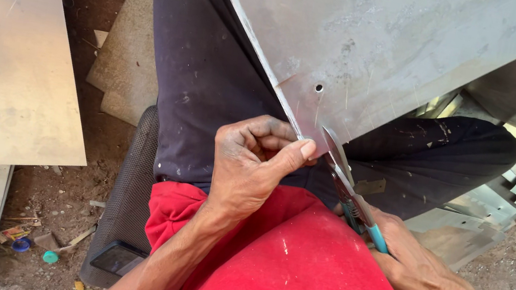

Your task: The person cuts a metal sheet using shears, making multiple cuts along the edges and near pre-drilled holes, while sitting on the floor.

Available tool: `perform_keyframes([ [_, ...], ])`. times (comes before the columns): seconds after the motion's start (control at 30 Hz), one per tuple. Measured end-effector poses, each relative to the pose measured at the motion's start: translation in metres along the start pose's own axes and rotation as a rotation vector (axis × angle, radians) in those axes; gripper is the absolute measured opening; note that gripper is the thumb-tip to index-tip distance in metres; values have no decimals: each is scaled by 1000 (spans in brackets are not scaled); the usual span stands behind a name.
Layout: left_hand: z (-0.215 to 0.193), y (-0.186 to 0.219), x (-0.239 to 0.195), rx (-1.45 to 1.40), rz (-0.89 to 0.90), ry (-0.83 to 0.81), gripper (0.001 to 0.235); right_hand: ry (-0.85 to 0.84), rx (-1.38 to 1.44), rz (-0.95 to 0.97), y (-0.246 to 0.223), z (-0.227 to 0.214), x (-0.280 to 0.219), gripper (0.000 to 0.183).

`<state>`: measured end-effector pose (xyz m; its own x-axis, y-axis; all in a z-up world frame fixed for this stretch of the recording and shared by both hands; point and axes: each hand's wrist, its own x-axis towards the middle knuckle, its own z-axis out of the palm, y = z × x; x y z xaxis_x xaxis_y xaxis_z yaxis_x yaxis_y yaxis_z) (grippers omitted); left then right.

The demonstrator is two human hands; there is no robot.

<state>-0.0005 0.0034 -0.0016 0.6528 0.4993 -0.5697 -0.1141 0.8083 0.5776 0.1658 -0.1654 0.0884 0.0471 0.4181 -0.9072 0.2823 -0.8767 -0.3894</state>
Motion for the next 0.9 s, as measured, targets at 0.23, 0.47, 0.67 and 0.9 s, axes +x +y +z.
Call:
perform_keyframes([
  [0.23, -4, -5, 3, -86, -41, -28, 12, 111, -96, 77, 10, 7, 13, 26],
  [0.47, -7, -14, 5, -119, -121, -46, 14, 131, -55, 107, -26, 0, 15, 21],
  [0.67, -5, -12, 7, -193, -213, -62, 12, 200, -46, -149, -26, -4, 23, 20],
  [0.9, -4, -10, 1, -232, -187, -96, 11, 195, -136, 66, -45, -10, 20, 19],
])
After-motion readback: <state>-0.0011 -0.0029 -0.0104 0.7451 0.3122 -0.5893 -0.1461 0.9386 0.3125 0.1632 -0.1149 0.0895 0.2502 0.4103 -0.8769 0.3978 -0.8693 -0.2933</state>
